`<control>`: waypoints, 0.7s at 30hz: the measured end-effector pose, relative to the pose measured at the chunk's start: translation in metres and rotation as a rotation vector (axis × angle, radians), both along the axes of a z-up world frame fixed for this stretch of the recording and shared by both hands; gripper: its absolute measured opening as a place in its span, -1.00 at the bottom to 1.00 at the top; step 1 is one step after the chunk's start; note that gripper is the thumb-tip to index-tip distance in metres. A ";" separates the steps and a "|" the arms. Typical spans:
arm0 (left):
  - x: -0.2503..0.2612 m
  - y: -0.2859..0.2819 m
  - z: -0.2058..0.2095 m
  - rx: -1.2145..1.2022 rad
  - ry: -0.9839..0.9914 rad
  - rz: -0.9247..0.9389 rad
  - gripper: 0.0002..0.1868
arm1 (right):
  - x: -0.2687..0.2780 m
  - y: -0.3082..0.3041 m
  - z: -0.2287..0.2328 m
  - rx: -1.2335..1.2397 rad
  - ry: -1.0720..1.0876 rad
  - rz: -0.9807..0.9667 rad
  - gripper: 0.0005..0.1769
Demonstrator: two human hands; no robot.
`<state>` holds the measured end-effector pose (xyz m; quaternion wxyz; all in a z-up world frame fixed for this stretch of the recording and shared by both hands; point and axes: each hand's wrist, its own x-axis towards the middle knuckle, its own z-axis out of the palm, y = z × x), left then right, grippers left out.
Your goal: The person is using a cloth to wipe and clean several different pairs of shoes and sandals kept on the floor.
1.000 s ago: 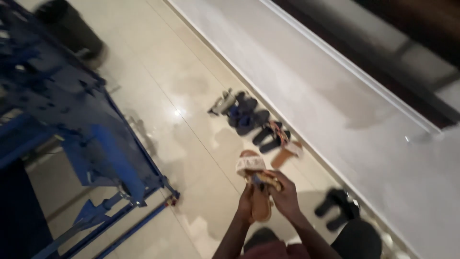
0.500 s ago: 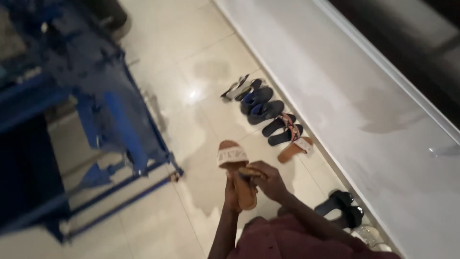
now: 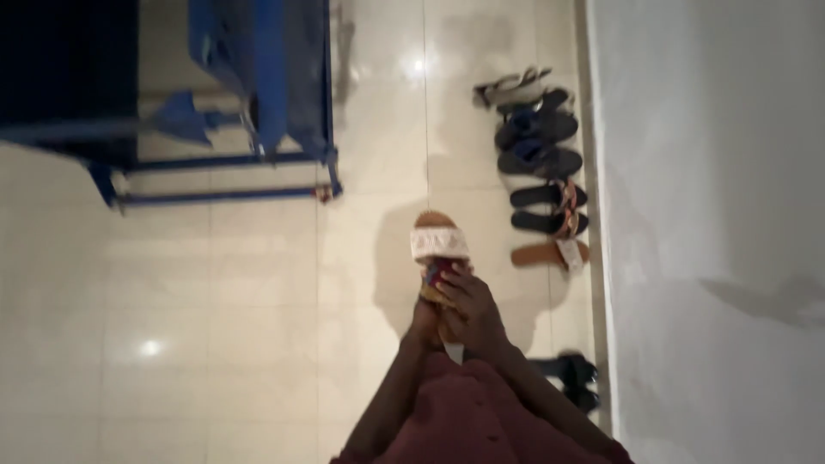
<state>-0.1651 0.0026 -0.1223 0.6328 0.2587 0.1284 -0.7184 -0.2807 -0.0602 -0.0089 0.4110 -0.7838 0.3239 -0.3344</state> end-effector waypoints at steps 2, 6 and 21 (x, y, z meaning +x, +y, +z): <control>-0.007 0.012 -0.024 -0.358 0.517 0.072 -0.24 | -0.007 0.013 -0.014 -0.216 0.137 0.080 -0.47; -0.044 0.038 -0.070 0.205 -0.363 -0.093 -0.36 | -0.014 0.018 -0.055 -0.148 0.365 0.055 -0.50; -0.096 0.118 -0.040 -0.355 -0.517 -0.097 -0.20 | -0.107 0.169 -0.091 -0.284 0.378 -0.164 -0.36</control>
